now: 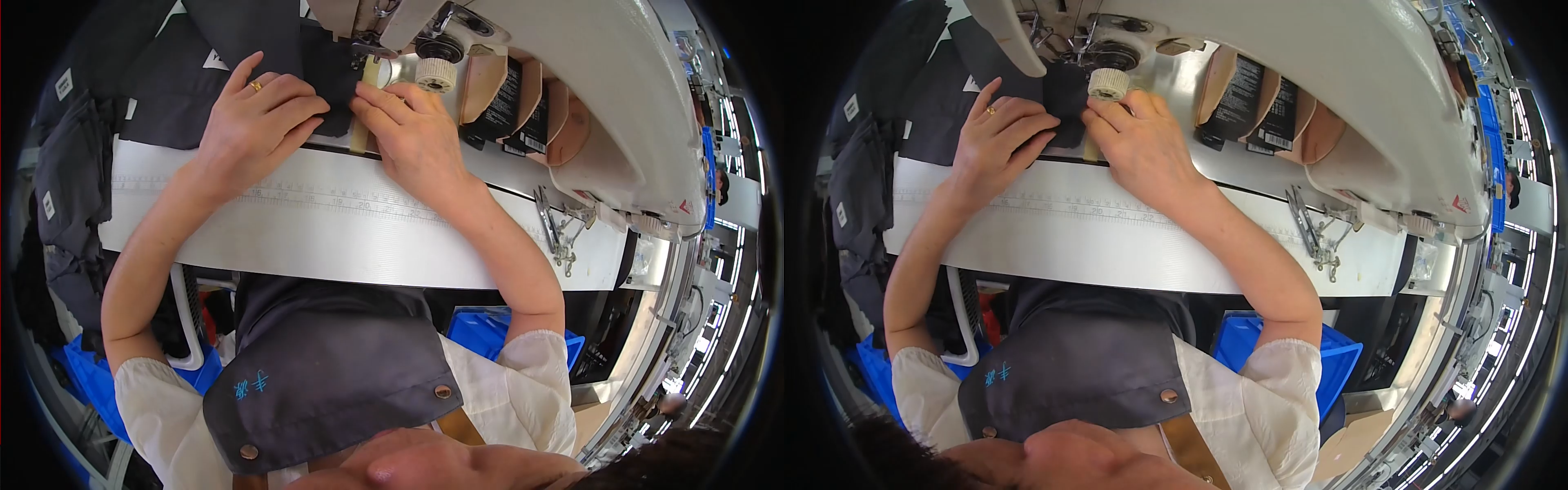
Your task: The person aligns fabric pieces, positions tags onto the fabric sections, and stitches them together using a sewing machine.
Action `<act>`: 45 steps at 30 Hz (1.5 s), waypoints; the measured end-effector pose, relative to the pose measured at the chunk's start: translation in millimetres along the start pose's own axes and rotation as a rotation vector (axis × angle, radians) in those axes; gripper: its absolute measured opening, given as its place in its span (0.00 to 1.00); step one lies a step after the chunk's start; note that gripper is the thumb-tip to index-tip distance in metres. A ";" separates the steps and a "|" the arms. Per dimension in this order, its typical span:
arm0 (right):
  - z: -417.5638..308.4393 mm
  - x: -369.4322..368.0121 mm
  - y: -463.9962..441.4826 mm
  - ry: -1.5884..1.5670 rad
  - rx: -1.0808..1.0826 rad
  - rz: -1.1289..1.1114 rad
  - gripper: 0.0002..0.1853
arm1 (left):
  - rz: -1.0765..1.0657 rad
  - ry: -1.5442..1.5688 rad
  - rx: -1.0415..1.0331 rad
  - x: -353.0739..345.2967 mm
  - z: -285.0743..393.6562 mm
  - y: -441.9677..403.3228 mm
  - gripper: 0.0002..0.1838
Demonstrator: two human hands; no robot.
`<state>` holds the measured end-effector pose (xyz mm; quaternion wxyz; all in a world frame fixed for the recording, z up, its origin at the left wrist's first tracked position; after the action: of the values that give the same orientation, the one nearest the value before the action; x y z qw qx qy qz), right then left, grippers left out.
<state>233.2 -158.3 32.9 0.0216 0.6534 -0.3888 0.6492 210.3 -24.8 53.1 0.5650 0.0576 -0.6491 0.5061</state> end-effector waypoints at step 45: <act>-6.0 5.8 5.4 -0.113 0.043 0.050 0.17 | -0.130 0.322 -0.048 -9.6 -5.8 5.2 0.13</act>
<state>224.5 -161.7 36.3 -0.0310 0.6795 -0.3915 0.6197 214.3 -22.9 41.6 0.6946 0.0044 -0.5568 0.4555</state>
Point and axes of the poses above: each hand's wrist, its own y-axis away from the middle knuckle, its own x-axis out of the back of the hand, z = x × y, the point moved 7 cm from there along -y, towards the middle knuckle, and after that the axes turned 3 degrees about -x, right-handed, at the moved point
